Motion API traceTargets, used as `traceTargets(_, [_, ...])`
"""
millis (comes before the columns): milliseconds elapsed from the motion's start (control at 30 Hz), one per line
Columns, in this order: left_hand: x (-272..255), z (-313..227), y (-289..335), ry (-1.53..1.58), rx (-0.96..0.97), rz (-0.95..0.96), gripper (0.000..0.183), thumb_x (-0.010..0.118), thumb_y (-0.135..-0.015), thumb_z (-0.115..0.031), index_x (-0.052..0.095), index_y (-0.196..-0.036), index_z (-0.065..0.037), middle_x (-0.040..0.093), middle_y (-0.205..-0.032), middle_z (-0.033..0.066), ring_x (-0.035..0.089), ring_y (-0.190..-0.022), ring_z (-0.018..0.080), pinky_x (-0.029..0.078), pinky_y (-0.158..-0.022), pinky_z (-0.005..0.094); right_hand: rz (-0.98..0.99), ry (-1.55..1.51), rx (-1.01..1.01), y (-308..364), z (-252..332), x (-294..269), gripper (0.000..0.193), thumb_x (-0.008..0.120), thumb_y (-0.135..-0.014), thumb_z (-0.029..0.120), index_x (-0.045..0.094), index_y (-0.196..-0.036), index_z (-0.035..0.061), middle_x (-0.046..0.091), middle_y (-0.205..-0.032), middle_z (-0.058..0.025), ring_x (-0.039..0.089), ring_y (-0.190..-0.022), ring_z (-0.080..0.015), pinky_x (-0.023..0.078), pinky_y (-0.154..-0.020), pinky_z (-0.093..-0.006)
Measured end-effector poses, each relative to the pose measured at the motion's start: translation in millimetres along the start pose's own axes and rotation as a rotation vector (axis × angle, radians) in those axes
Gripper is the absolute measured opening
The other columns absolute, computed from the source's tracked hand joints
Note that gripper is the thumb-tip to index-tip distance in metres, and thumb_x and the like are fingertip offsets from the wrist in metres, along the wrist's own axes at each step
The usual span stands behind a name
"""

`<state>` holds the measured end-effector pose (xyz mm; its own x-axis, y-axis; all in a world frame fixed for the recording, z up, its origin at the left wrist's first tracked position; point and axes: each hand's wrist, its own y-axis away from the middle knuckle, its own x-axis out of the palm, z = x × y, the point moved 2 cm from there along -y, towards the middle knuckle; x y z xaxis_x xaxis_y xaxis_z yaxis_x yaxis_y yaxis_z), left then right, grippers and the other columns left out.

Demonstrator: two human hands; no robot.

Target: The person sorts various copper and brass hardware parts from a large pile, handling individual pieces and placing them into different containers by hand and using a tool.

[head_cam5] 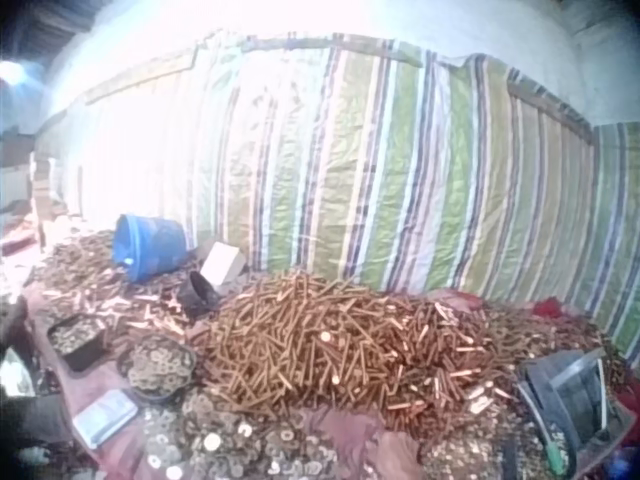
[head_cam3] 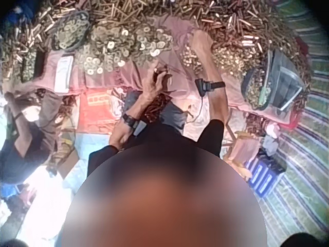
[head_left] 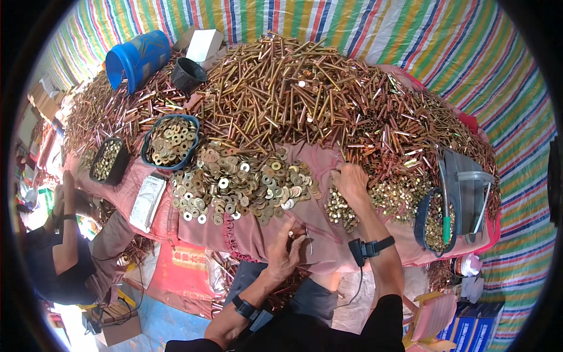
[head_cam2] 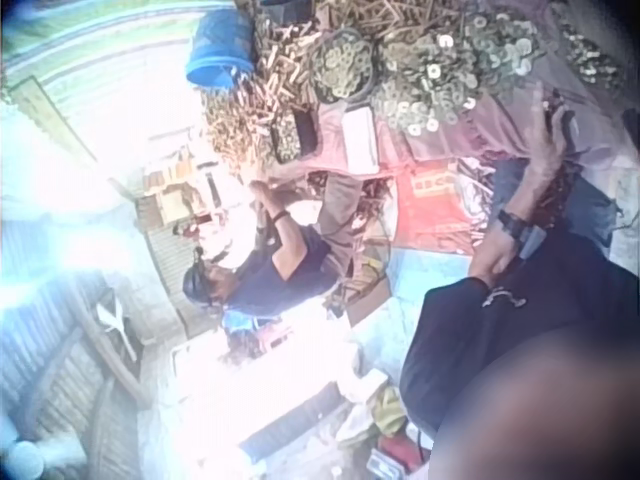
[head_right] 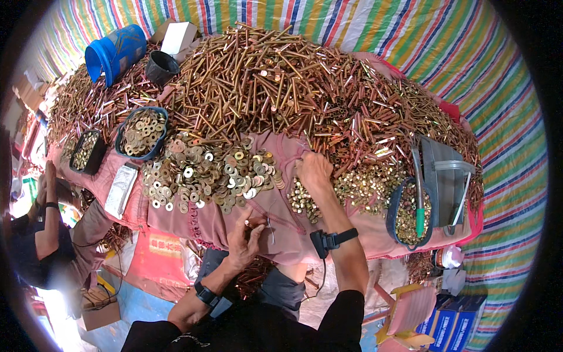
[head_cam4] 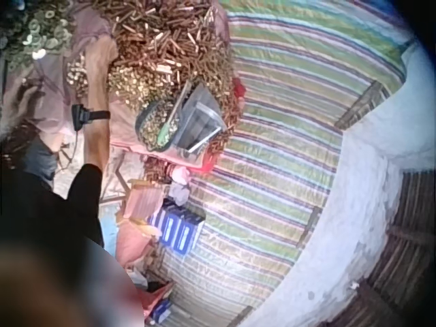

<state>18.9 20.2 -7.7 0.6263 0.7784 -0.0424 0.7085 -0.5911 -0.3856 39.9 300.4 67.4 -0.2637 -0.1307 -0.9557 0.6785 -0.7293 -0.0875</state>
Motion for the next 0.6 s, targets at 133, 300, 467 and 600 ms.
traceTargets(133, [-0.3, 2.3, 2.8, -0.047, 0.005, 0.009, 0.061, 0.073, -0.098, 0.002, 0.051, -0.154, -0.004, 0.077, -0.107, 0.0156, 0.077, -0.095, 0.0276, 0.062, -0.083, 0.0359, 0.17, 0.113, 0.033, -18.7, 5.9, 3.0, 0.021, 0.078, -0.093, 0.021, 0.082, -0.098, 0.0003, 0.078, -0.09, -0.0226, 0.077, -0.086, -0.0373, 0.061, -0.087, -0.0489])
traceTargets(300, [-2.5, -6.0, 0.0, -0.066, -0.003, 0.017, 0.058, 0.073, -0.099, -0.001, 0.053, -0.153, -0.004, 0.076, -0.108, 0.0163, 0.076, -0.097, 0.0297, 0.061, -0.084, 0.0372, 0.246, 0.134, 0.046, -22.6, 12.5, -2.3, 0.024, 0.079, -0.093, 0.019, 0.079, -0.096, -0.0043, 0.078, -0.089, -0.0219, 0.077, -0.088, -0.0335, 0.06, -0.092, -0.048])
traceTargets(467, [-2.9, -14.1, -3.0, -0.092, -0.009, 0.022, 0.054, 0.07, -0.1, 0.0, 0.053, -0.152, -0.004, 0.074, -0.105, 0.0174, 0.074, -0.094, 0.0322, 0.06, -0.083, 0.0383, 0.093, -0.025, -0.195, -0.1, 18.9, -16.6, 0.016, 0.075, -0.093, 0.011, 0.076, -0.094, -0.0041, 0.078, -0.088, -0.0185, 0.076, -0.081, -0.0281, 0.062, -0.084, -0.0436])
traceTargets(600, [-1.9, -14.5, -4.6, -0.103, 0.002, 0.03, 0.052, 0.069, -0.1, 0.001, 0.055, -0.15, -0.003, 0.073, -0.104, 0.0181, 0.073, -0.092, 0.0343, 0.059, -0.081, 0.0396, 0.175, -0.637, -0.095, 44.7, 25.6, -24.8, 0.015, 0.072, -0.095, 0.009, 0.075, -0.103, -0.0031, 0.076, -0.084, -0.0116, 0.072, -0.072, -0.0159, 0.06, -0.068, -0.0319])
